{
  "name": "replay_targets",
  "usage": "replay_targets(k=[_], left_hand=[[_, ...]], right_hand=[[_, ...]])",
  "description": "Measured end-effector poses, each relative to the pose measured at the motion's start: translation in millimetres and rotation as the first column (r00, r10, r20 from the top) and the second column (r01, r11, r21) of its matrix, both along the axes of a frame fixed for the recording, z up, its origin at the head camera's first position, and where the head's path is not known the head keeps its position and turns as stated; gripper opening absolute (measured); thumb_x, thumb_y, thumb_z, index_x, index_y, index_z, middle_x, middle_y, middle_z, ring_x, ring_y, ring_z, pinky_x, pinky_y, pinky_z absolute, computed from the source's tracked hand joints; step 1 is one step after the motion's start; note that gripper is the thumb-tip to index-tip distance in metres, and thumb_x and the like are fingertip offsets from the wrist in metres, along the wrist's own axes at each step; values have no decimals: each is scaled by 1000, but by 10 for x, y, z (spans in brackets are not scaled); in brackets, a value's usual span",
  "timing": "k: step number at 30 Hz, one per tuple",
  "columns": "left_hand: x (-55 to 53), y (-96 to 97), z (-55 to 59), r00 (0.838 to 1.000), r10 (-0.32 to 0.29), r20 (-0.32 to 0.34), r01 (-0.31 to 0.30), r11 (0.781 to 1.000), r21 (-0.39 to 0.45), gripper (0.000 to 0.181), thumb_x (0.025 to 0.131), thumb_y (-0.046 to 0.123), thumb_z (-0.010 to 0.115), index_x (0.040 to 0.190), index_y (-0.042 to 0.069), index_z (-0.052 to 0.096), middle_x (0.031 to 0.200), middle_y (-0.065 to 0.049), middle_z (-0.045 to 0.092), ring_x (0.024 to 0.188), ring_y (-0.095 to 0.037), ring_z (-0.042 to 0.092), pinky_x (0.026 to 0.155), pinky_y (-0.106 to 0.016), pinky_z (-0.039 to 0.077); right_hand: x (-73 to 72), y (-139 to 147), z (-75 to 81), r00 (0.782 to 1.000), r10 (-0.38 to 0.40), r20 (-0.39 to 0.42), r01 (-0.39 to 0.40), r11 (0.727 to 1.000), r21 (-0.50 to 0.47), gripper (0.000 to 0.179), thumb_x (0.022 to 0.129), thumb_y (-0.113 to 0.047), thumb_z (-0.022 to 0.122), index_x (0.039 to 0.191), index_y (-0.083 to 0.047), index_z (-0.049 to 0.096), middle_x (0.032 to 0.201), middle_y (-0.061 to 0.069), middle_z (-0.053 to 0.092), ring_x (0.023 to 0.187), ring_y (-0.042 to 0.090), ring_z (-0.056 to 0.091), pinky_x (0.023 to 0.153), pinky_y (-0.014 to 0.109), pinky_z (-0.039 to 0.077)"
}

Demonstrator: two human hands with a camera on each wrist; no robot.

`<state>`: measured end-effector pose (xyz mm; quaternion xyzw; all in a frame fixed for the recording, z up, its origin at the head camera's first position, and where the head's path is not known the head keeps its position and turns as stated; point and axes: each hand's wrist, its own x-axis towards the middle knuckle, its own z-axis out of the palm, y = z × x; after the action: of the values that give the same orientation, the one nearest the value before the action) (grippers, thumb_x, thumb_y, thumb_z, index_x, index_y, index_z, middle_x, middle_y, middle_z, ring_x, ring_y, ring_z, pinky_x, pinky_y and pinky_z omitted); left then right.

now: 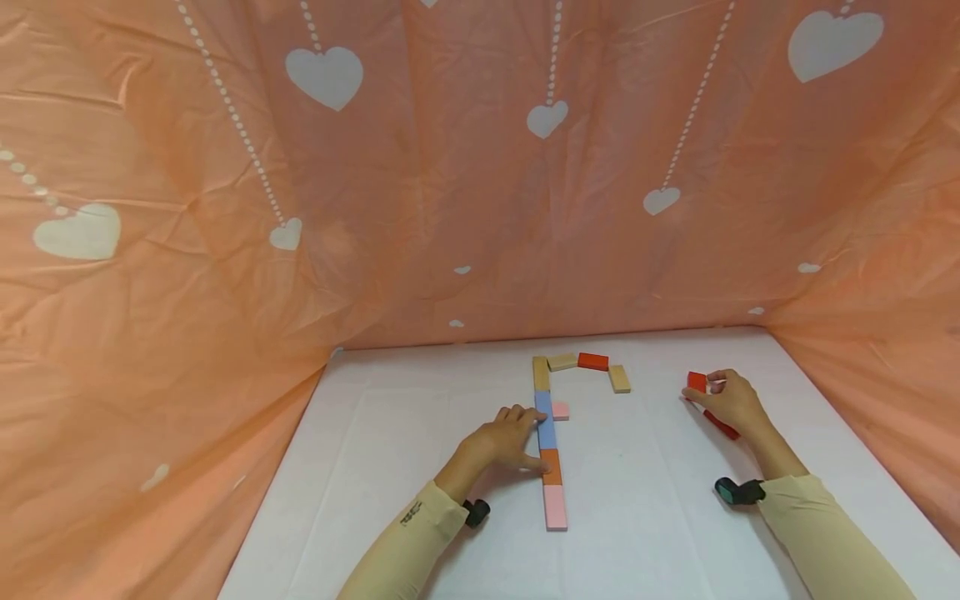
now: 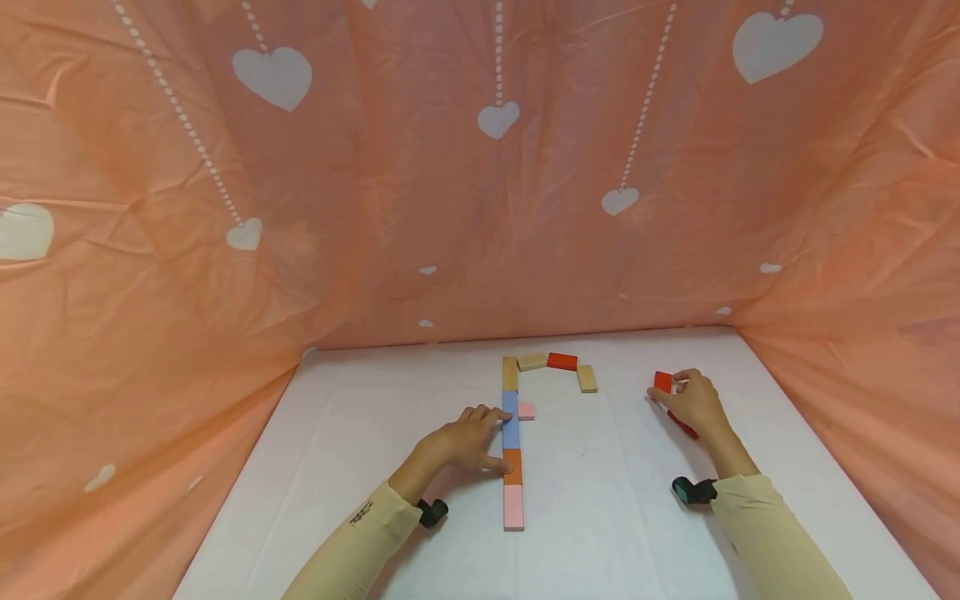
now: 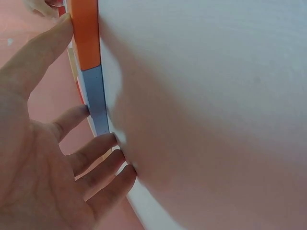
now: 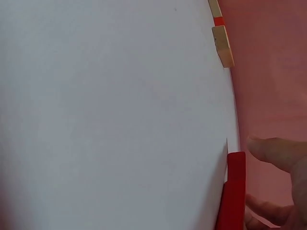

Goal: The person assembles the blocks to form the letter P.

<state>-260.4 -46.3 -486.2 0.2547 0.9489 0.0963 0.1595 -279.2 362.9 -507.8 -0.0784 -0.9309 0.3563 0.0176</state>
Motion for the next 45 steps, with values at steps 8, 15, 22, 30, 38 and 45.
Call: replay_targets(k=[8,15,22,30,38,45], left_hand=[[-10,1,-6,1000,0,2,0,1000,-1,90,89,55,84,162,20,43,150,-10,50,135,-26,48,107,-43,52],[-28,6,-13,1000,-3,1,3,1000,-4,91,89,56,84,162,20,43,151,-10,50,135,-26,48,109,-44,52],[-38,5,-20,1000,-4,3,4,1000,-5,91,89,56,84,162,20,43,151,-10,50,136,-26,48,109,-44,51],[-26,5,-13,1000,-3,12,3,1000,-3,90,90,55,84,162,20,43,151,-11,50,137,-27,48,110,-45,51],[-25,1,-23,1000,-2,16,2,1000,2,91,90,56,84,162,20,42,151,-11,49,137,-27,47,111,-46,51],[-35,-4,-34,1000,-3,6,3,1000,6,91,89,55,84,162,20,43,151,-11,50,137,-27,47,110,-45,51]], right_hand=[[-57,-8,-65,1000,11,19,-11,1000,5,76,100,-38,74,139,20,44,119,39,56,106,50,55,84,53,51],[-100,-56,-100,1000,19,24,-20,999,43,71,98,-34,76,139,16,47,126,41,55,113,55,54,90,65,49],[-114,-110,-83,999,54,-5,-54,997,51,57,97,-24,75,132,15,53,122,41,58,111,56,57,92,66,48],[-100,-149,-75,997,78,-28,-77,997,31,51,98,-19,75,128,16,54,116,40,60,107,53,58,92,64,49],[-95,-246,-24,989,132,-62,-130,991,34,48,98,-18,77,127,14,59,111,33,63,100,45,59,84,52,51],[-136,-369,0,973,204,-107,-204,979,9,42,96,-10,76,127,12,60,110,30,63,97,39,60,76,38,51]])
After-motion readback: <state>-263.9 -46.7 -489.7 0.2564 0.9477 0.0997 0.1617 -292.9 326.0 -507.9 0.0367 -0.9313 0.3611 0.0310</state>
